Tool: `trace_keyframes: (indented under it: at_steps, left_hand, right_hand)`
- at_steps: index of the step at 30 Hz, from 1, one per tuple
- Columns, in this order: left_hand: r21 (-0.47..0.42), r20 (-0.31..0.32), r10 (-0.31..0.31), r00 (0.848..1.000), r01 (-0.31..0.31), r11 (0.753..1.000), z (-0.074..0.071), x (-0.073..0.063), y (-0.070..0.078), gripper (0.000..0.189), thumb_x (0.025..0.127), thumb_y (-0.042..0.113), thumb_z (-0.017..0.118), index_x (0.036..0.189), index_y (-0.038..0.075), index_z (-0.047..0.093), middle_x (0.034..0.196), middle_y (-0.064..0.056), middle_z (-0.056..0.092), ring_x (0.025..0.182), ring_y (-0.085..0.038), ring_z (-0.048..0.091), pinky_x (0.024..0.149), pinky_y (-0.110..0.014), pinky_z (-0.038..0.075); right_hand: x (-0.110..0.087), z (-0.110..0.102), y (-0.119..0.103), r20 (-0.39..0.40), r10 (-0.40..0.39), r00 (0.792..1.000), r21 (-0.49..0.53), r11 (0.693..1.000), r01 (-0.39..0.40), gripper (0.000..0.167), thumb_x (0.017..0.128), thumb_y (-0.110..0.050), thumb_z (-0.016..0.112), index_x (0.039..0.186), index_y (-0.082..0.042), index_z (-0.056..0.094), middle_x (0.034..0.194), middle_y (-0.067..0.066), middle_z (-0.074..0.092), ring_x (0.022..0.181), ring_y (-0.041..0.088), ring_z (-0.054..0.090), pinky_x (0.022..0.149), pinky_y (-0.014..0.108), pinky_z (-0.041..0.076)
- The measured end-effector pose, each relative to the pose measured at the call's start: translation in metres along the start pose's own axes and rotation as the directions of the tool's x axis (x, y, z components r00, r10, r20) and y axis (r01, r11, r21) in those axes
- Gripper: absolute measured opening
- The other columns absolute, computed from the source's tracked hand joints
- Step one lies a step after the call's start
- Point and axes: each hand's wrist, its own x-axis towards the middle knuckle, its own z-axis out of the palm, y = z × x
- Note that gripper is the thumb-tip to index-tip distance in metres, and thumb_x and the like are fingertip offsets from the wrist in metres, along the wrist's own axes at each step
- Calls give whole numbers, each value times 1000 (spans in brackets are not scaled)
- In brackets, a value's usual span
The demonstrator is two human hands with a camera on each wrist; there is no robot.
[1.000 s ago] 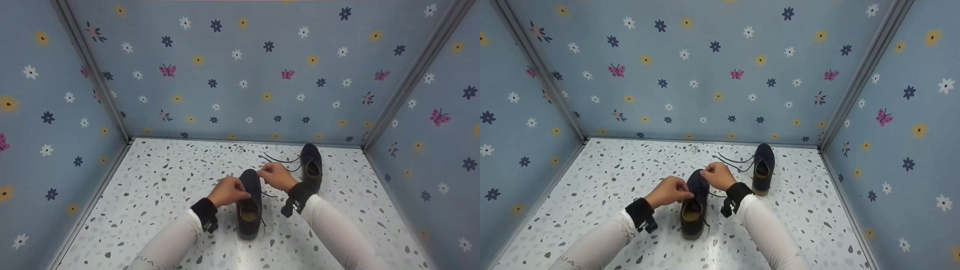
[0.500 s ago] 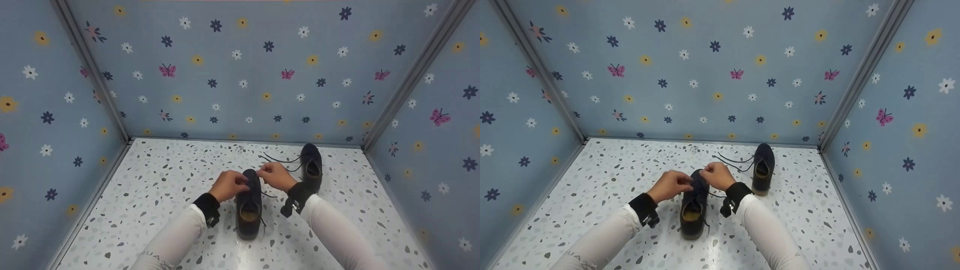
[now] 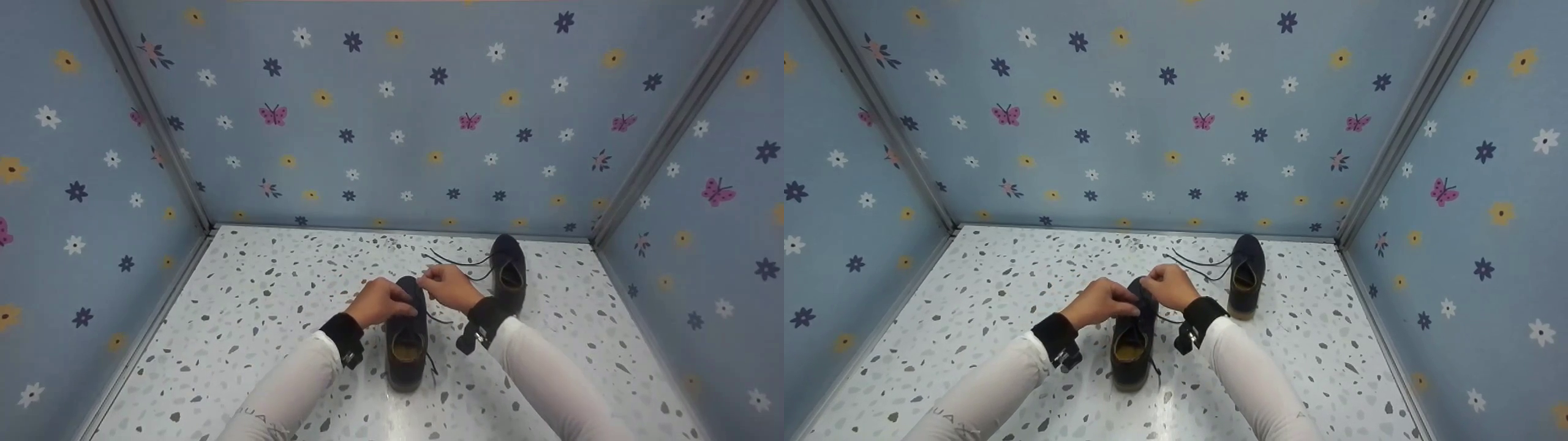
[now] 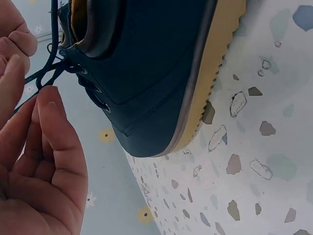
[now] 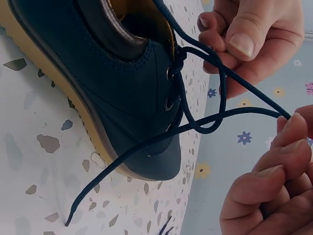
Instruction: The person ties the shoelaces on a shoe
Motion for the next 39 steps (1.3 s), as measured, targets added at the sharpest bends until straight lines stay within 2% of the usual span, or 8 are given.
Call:
trace_keyframes:
  at_steps: [4,8,12,18,21,26,32,39]
  left_hand:
    - [-24,-22,-36,999,36,999,1,3,-1,26,82,32,89,101,14,84,95,-1,82,81,-11,75,75,-31,62]
    - [-52,-33,-70,997,68,996,1,6,-3,36,82,31,90,113,14,80,99,-2,80,84,-12,75,76,-32,62]
    - [-80,7,-28,1000,28,996,2,7,-6,38,87,29,86,121,15,76,100,-4,79,83,-13,74,74,-32,62]
    - [-44,30,73,997,-71,996,5,9,-10,11,94,25,78,99,16,77,92,-2,75,72,-9,68,66,-26,57]
    - [-32,21,80,997,-79,996,6,10,-11,13,96,24,76,89,14,73,85,0,72,70,-8,64,64,-26,54]
    - [-33,7,95,995,-95,995,7,10,-10,16,97,23,74,86,12,70,80,2,69,69,-8,62,64,-25,52]
    - [-60,-16,68,998,-69,996,8,8,-11,15,97,23,74,86,13,72,79,3,69,69,-8,62,64,-26,52]
    - [-140,-35,24,999,-28,990,9,6,-15,18,97,20,73,82,10,68,74,4,64,65,-10,61,58,-25,50]
  right_hand:
    - [1,0,-2,-1,4,1000,-5,1000,-4,24,98,-24,67,92,-2,73,63,-7,57,57,10,50,58,26,42]
    - [2,0,-3,1,11,1000,-5,1000,-11,22,98,-24,67,90,-5,74,64,-7,57,58,10,51,59,26,42]
    - [3,0,-2,7,4,1000,-1,1000,-4,23,98,-24,66,90,-5,75,63,-8,58,58,10,51,59,26,41]
    - [3,2,-2,19,-18,1000,6,1000,18,24,99,-22,65,91,-3,75,61,-8,57,55,10,49,58,26,41]
    - [3,2,-4,13,-15,1000,13,1000,15,21,98,-22,65,88,-7,74,62,-7,57,56,10,50,57,26,41]
    - [2,2,-5,18,-15,1000,25,1000,14,19,98,-22,65,87,-9,73,63,-7,57,56,9,51,56,25,42]
    - [2,0,-5,17,-29,999,13,999,29,22,99,-23,65,87,-7,74,62,-8,56,56,10,50,58,26,42]
    - [-5,-6,7,-14,-32,999,0,999,32,21,99,-24,65,83,-14,72,61,-8,56,57,10,51,63,25,43]
